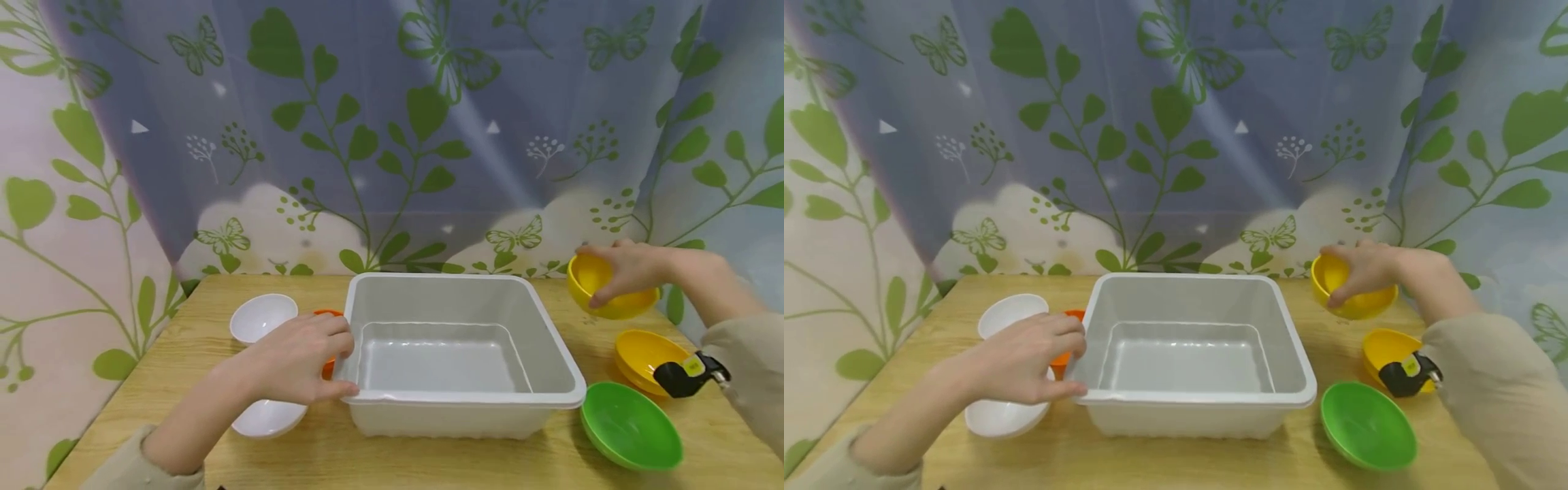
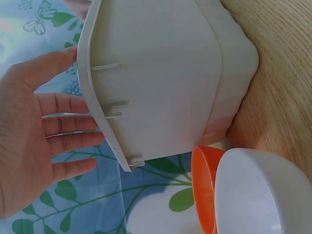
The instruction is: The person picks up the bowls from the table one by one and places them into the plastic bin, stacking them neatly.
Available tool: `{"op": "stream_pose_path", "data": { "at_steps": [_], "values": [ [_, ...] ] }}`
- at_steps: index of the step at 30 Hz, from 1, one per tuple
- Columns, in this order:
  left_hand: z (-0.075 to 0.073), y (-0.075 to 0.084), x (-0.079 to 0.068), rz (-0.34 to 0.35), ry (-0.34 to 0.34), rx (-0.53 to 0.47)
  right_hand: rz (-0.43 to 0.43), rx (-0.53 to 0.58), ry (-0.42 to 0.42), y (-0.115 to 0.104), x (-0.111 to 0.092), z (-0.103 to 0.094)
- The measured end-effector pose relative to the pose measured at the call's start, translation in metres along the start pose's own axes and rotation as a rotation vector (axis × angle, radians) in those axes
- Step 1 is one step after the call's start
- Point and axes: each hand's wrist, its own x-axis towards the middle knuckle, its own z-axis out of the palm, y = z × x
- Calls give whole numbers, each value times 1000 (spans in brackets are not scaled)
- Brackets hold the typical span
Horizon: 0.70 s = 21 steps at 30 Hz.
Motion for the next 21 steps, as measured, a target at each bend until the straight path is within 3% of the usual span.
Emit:
{"op": "stream_pose_path", "data": {
  "at_steps": [21],
  "values": [
    [3,-1,-1,12,29,-2,-82,-12,15,-24,4,-19]
  ]
}}
